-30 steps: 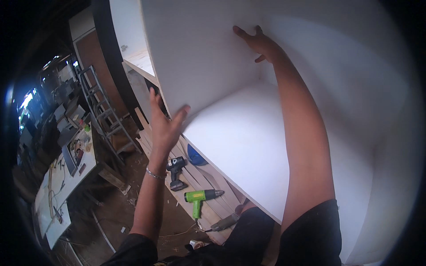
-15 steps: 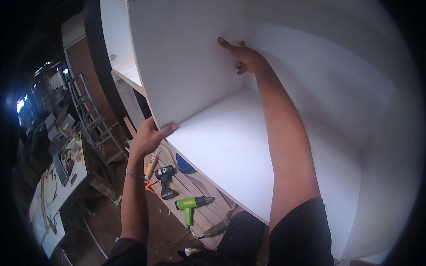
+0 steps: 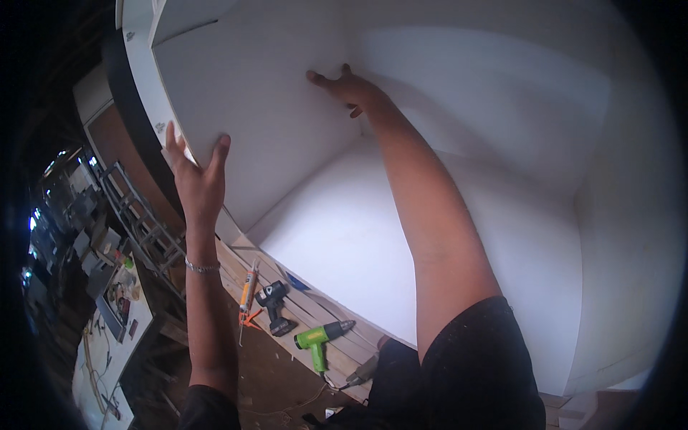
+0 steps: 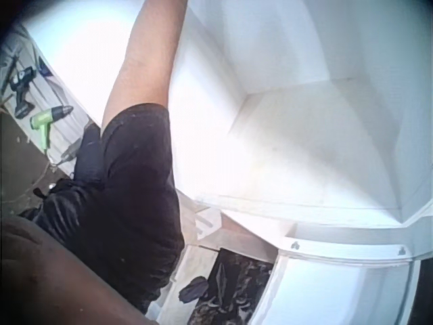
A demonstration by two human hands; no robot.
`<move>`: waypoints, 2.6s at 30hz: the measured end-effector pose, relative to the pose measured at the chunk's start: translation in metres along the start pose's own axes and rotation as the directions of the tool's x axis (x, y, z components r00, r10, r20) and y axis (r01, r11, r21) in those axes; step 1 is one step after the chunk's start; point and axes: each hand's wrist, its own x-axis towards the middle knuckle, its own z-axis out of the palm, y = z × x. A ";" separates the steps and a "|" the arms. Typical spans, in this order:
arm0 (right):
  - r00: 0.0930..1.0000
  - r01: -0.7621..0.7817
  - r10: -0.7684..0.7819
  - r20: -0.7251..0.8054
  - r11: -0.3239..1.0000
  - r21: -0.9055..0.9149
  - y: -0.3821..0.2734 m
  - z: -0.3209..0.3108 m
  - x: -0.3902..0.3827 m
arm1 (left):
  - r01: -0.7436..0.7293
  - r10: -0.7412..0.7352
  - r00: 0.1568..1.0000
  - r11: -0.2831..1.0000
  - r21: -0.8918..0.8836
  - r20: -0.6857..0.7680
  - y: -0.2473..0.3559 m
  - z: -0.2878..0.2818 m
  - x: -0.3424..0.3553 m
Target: The person saws a piece of laminate wood, fits it into a cabinet shelf, and applies adhesive to a small wood panel using a plastic scraper.
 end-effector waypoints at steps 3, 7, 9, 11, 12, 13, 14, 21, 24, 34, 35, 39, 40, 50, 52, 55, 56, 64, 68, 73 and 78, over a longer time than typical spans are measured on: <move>0.999 -0.013 0.008 -0.047 0.995 -0.101 -0.007 -0.010 0.005 | 0.127 -0.104 0.990 0.956 -0.265 0.099 0.003 0.020 0.015; 0.968 0.248 -0.249 -0.016 0.968 -0.050 -0.048 -0.010 -0.001 | 0.121 -0.117 0.993 0.946 -0.302 0.032 -0.002 0.021 0.010; 0.949 0.286 -0.290 -0.127 0.957 -0.047 -0.059 0.002 0.008 | 0.129 -0.127 0.992 0.945 -0.299 0.029 0.001 0.025 0.009; 0.913 0.345 -0.364 -0.185 0.930 -0.125 -0.054 0.004 0.008 | 0.133 -0.129 0.991 0.950 -0.282 0.031 0.001 0.026 0.008; 0.890 0.375 -0.406 -0.207 0.911 -0.172 -0.057 0.006 0.004 | 0.129 -0.127 0.992 0.951 -0.281 0.025 0.001 0.025 0.008; 0.891 0.371 -0.406 -0.204 0.909 -0.189 -0.062 0.008 0.000 | 0.125 -0.124 0.992 0.952 -0.281 0.019 0.001 0.025 0.007; 0.891 0.367 -0.406 -0.203 0.907 -0.206 -0.067 0.010 -0.004 | 0.121 -0.122 0.992 0.952 -0.281 0.013 0.000 0.025 0.007; 0.868 0.394 -0.475 -0.147 0.837 -0.379 -0.060 0.008 -0.010 | -0.048 0.058 0.998 0.969 -0.243 0.036 -0.013 0.024 0.002; 0.858 0.419 -0.497 -0.131 0.824 -0.383 -0.058 0.008 -0.012 | -0.059 0.070 0.997 0.966 -0.251 0.036 -0.015 0.021 0.000; 0.788 0.524 -0.610 -0.082 0.735 -0.431 -0.093 0.010 -0.034 | -0.069 0.084 0.996 0.880 -0.469 0.012 -0.019 0.024 -0.001; 0.779 0.527 -0.619 -0.098 0.732 -0.432 -0.100 0.017 -0.037 | -0.048 0.069 0.997 0.882 -0.470 0.027 -0.020 0.023 -0.001; 0.699 0.522 -0.687 -0.198 0.680 -0.516 -0.117 0.041 -0.059 | -0.042 0.056 0.998 0.892 -0.451 0.016 -0.023 0.021 -0.002; 0.701 0.549 -0.692 -0.173 0.678 -0.488 -0.118 0.041 -0.055 | -0.062 0.068 0.998 0.893 -0.445 -0.002 -0.023 0.023 -0.002; 0.616 0.593 -0.751 -0.236 0.640 -0.490 -0.106 0.049 -0.028 | -0.067 0.046 0.997 0.873 -0.482 -0.056 -0.026 0.029 -0.002; 0.614 0.594 -0.754 -0.234 0.636 -0.492 -0.103 0.043 -0.026 | -0.072 0.045 0.997 0.867 -0.492 -0.066 -0.025 0.031 -0.002; 0.597 0.646 -0.774 -0.212 0.620 -0.446 -0.107 0.031 -0.020 | 0.035 -0.032 0.999 0.878 -0.478 0.015 -0.020 0.023 -0.004; 0.589 0.673 -0.783 -0.201 0.613 -0.414 -0.107 0.027 -0.020 | 0.025 -0.018 1.000 0.896 -0.444 0.019 -0.019 0.023 -0.002; 0.725 0.622 -0.680 -0.108 0.715 -0.320 -0.111 -0.008 -0.037 | -0.090 0.096 0.995 0.956 -0.279 0.009 -0.020 0.020 0.001; 0.856 0.488 -0.516 -0.034 0.828 -0.276 -0.123 -0.004 -0.070 | -0.149 0.148 0.989 0.957 -0.251 -0.023 -0.017 0.016 -0.012; 0.800 0.479 -0.578 -0.162 0.777 -0.408 -0.157 0.046 -0.133 | -0.106 0.100 0.994 0.984 -0.143 -0.052 0.000 0.005 -0.042; 0.787 0.408 -0.548 -0.283 0.807 -0.428 -0.190 0.081 -0.147 | 0.048 -0.044 0.999 0.930 -0.365 0.020 0.016 -0.002 -0.047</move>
